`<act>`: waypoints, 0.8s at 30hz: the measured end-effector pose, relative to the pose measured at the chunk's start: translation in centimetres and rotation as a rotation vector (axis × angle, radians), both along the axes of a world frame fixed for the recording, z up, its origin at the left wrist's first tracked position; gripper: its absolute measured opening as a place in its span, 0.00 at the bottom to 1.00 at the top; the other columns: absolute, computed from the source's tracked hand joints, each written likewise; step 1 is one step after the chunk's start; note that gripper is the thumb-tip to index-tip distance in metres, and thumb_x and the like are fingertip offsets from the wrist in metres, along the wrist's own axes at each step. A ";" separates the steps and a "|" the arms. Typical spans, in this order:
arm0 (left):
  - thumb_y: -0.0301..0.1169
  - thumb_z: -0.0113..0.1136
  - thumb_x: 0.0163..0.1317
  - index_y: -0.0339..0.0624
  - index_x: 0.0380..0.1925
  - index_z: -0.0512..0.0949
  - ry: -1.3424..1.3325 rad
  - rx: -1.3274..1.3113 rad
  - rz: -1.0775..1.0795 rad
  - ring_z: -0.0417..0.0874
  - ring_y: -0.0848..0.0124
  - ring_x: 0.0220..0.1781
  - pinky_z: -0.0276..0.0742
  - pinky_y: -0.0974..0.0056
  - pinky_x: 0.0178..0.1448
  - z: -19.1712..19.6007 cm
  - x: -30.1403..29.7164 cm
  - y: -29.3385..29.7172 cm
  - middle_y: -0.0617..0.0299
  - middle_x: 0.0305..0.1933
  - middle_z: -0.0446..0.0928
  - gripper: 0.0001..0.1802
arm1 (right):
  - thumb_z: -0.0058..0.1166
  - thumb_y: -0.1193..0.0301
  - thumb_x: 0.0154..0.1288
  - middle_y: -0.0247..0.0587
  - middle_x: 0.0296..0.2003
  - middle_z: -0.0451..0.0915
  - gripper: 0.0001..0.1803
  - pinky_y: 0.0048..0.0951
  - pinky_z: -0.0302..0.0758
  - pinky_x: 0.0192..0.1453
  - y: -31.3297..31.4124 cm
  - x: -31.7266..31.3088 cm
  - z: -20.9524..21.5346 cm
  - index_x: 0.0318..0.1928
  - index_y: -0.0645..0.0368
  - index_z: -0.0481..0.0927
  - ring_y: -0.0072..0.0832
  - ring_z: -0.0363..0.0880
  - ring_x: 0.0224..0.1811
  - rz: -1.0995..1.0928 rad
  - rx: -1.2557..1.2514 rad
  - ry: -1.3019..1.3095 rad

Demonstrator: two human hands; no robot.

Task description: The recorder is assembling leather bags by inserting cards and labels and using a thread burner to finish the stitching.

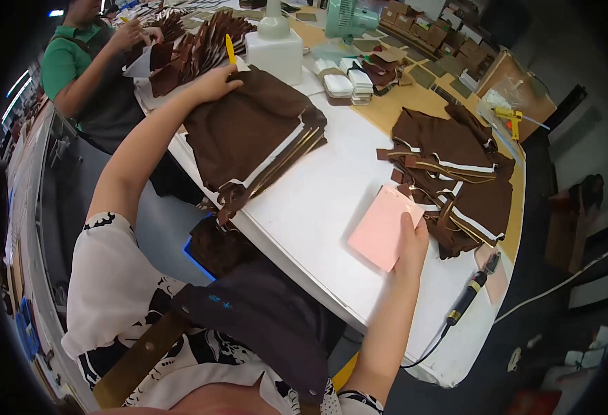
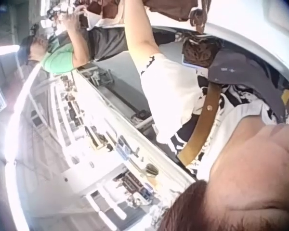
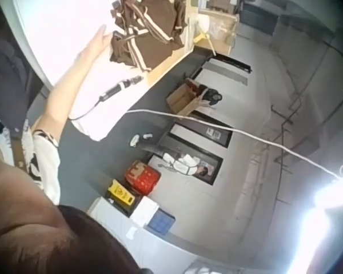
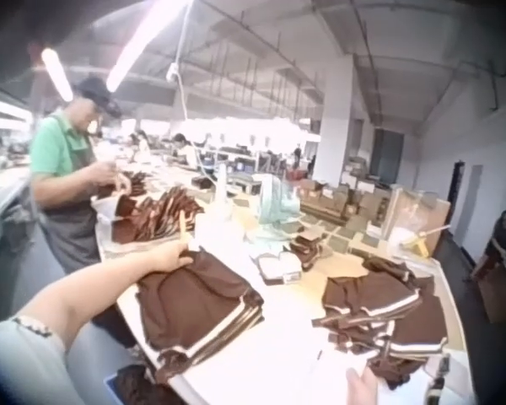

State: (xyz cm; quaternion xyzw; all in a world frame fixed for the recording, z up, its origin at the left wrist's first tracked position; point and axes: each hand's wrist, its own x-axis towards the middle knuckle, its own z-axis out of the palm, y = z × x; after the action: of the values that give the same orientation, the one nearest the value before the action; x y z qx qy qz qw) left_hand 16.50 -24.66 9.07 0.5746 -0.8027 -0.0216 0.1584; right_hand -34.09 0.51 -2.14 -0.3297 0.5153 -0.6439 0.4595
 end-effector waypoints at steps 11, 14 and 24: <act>0.44 0.61 0.67 0.49 0.63 0.72 -0.383 -0.465 -0.286 0.67 0.46 0.73 0.67 0.44 0.70 2.6 -4.4 3.9 0.51 0.72 0.68 0.26 | 0.58 0.70 0.71 0.46 0.49 0.82 0.21 0.30 0.78 0.51 0.5 1.1 1.3 0.58 0.68 0.70 0.26 0.81 0.47 -0.088 0.117 0.329; 0.48 0.53 0.73 0.51 0.72 0.67 -0.385 -0.174 -0.352 0.58 0.41 0.79 0.57 0.43 0.79 -4.9 -2.6 3.7 0.48 0.79 0.60 0.31 | 0.58 0.71 0.71 0.44 0.46 0.83 0.18 0.29 0.78 0.49 0.2 2.1 1.8 0.56 0.67 0.73 0.25 0.81 0.45 -0.062 0.139 0.419; 0.45 0.59 0.66 0.42 0.42 0.82 -0.607 0.162 -0.305 0.85 0.49 0.49 0.80 0.46 0.54 4.9 -12.6 1.8 0.47 0.42 0.85 0.18 | 0.58 0.71 0.72 0.43 0.44 0.83 0.17 0.26 0.77 0.48 0.6 1.3 1.9 0.55 0.66 0.72 0.23 0.81 0.44 0.011 0.191 0.399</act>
State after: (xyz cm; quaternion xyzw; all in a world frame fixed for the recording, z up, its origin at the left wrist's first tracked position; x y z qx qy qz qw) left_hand 3.90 -22.83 13.93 0.4390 -0.8855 0.0631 -0.1385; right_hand -32.78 1.12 -0.26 -0.4083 0.6530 -0.5117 0.3809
